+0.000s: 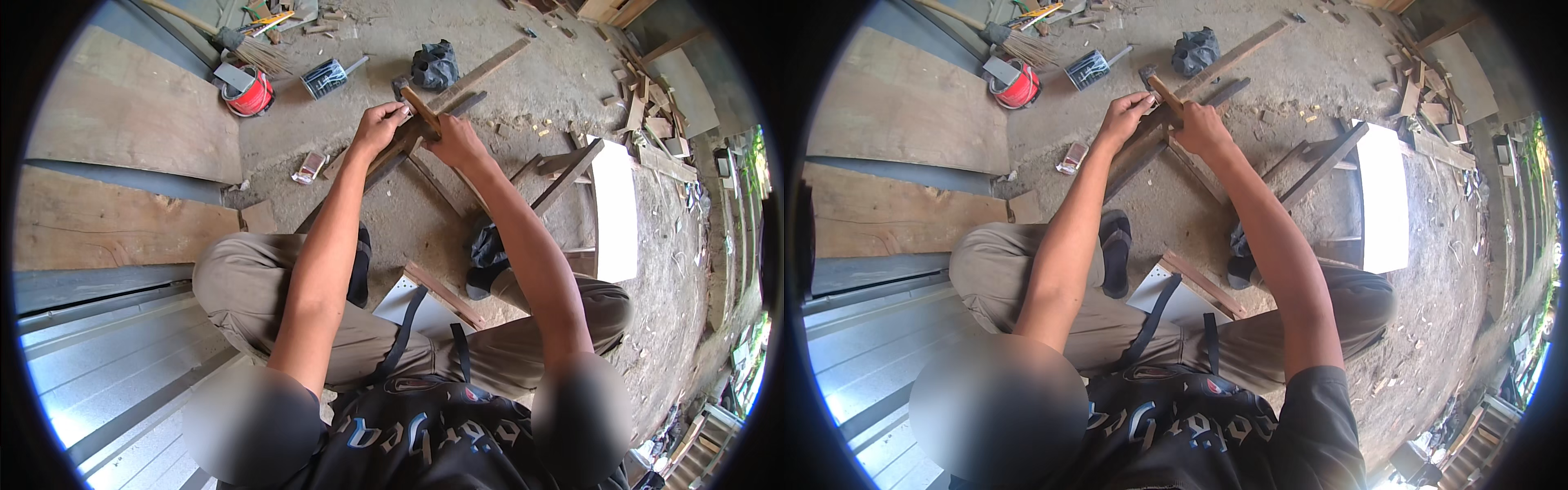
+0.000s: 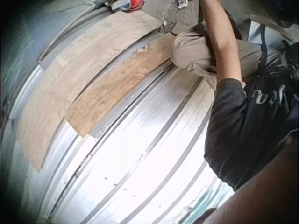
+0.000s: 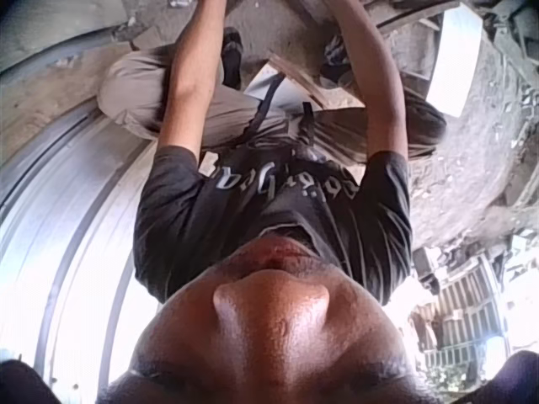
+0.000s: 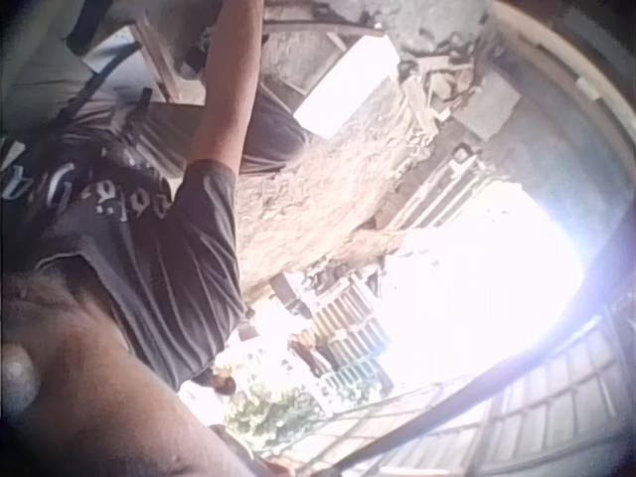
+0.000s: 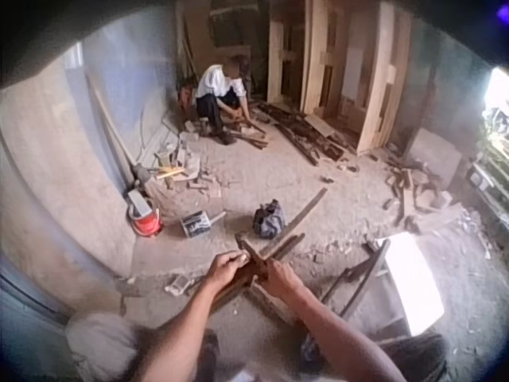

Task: The person assembles a wooden frame by joining wooden planks with nails. They use a hammer to drive nails into the joints, repeatedly adjusting the frame's position and checking alignment. The task continues with hammering and repositioning the frame on the floor.

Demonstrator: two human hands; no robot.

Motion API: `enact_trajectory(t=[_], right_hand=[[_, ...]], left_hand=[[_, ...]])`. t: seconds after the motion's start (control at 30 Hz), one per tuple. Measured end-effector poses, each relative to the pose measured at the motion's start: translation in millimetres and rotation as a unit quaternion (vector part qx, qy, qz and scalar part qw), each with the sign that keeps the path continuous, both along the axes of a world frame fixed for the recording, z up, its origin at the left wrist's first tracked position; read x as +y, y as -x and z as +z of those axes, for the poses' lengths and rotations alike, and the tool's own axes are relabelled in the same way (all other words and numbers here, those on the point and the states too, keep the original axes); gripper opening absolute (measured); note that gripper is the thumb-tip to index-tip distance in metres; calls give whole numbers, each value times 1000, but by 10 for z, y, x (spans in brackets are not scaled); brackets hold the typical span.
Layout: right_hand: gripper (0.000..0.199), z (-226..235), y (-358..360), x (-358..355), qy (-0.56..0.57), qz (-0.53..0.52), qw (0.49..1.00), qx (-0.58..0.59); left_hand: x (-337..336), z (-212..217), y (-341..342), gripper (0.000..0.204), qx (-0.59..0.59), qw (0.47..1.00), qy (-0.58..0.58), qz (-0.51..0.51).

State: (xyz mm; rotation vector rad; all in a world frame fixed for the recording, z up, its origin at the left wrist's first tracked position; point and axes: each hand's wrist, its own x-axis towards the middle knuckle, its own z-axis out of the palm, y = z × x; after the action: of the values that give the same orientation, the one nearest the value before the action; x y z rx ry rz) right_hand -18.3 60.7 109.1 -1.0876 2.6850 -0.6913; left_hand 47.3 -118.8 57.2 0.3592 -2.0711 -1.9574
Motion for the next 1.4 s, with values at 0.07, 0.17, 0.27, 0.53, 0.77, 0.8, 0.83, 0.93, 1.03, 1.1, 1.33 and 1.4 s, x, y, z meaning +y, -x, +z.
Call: enact_trajectory(t=[0.07, 0.17, 0.27, 0.53, 0.77, 0.8, 0.83, 0.93, 1.03, 1.1, 1.33, 1.4], right_hand=[[44, 7, -5, 2, -2, -3, 1000, -7], [47, -62, 55, 11, -6, 0, 1000, -13], [49, -85, 71, 9, -10, 0, 1000, -13], [44, 14, 16, -9, -8, -3, 1000, -11], [48, -24, 41, -7, -11, -2, 1000, -10], [48, -25, 47, -8, -15, -3, 1000, -12], [48, -24, 47, -11, -15, -1, 1000, -12], [48, -22, 47, -16, -16, 2, 1000, -13], [48, -14, 47, -14, -16, 3, 1000, -15], [48, -9, 49, -17, -19, 4, 1000, -13], [45, 12, 49, -23, -25, 0, 1000, -19], [42, 87, 12, -41, -28, -1, 999, -33]], left_hand=[[26, 73, -17, 28, 1, 1000, 9, 4], [58, 157, -34, 26, -10, 1000, 25, 4], [41, 184, -38, 22, 7, 1000, 23, -2], [18, 229, -74, 13, 27, 994, -102, -41], [21, 246, -86, 24, 24, 994, -102, -34], [18, 247, -80, 28, 23, 994, -103, -36], [12, 242, -78, 31, 22, 994, -104, -37], [3, 224, -72, 32, 36, 989, -139, -35], [-1, 213, -77, 37, 49, 986, -156, -44], [3, 227, -85, 37, 57, 982, -170, -59], [-31, 253, -103, 37, 64, 978, -186, -71], [-49, 230, -113, 33, 66, 977, -194, -64]])
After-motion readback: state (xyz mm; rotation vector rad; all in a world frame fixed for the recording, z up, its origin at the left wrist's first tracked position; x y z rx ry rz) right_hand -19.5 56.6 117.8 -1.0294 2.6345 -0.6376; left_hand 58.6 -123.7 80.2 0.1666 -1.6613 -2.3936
